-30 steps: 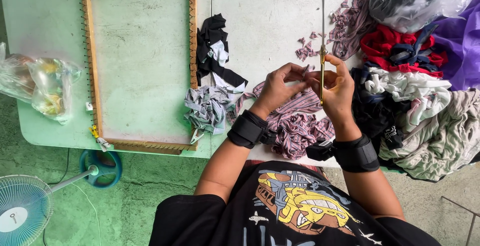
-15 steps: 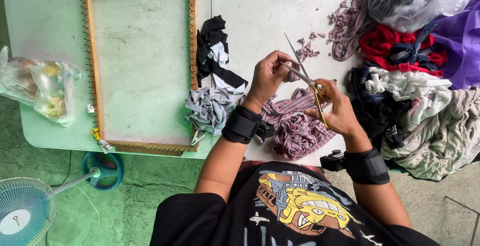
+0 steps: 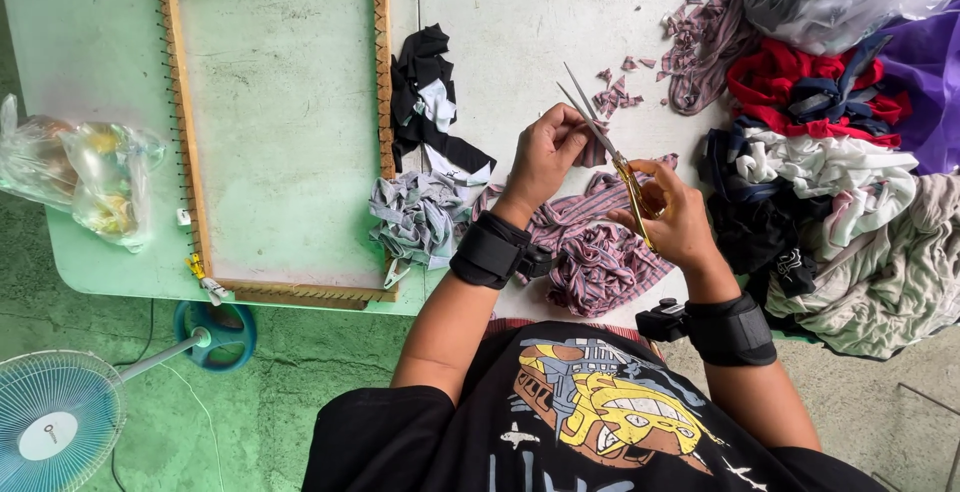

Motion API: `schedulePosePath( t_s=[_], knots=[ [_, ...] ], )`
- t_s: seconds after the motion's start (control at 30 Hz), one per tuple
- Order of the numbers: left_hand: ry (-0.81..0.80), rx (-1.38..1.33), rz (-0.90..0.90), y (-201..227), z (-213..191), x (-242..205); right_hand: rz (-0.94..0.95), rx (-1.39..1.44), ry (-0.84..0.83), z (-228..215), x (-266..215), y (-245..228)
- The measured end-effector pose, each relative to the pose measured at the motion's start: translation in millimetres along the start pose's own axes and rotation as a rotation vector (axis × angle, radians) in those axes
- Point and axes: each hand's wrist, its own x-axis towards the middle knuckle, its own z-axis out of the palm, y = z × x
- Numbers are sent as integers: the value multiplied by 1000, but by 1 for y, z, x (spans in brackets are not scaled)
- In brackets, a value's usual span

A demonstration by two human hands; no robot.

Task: The person cuts fabric into long strips with scissors, then aligns the cut fabric pieces by hand. The person also pulls threads from the fabric by hand.

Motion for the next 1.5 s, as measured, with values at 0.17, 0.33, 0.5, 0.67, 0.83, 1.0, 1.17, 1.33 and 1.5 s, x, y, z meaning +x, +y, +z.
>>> schedulePosePath(
  t_s=[0.17, 0.33, 0.5, 0.67, 0.83, 1.0, 1.17, 1.33, 1.5],
  knots=[
    [9, 6, -25, -17, 5, 3, 29, 44, -17, 0, 2, 7],
    [-31, -22, -38, -33, 13, 6, 15, 145, -34, -1, 7, 15],
    [-25, 122, -138, -47, 10, 10, 175, 103, -12, 3, 13, 22],
    [88, 230, -102, -54, -35, 5, 283, 56, 24, 17, 29, 52],
    [250, 169, -92, -57, -123, -23, 188, -75, -12, 39, 65, 73],
    [467, 87, -92, -19, -194, -70, 10, -209, -36, 80, 110, 79],
    [470, 220, -99, -23, -207, -94, -69, -309, -36, 105, 133, 69],
    [379, 301, -317, -16, -170, -87, -44, -529, -54, 118, 143, 57],
    [293, 141, -243, -35, -143, -72, 3, -721, -65, 126, 144, 58]
  ],
)
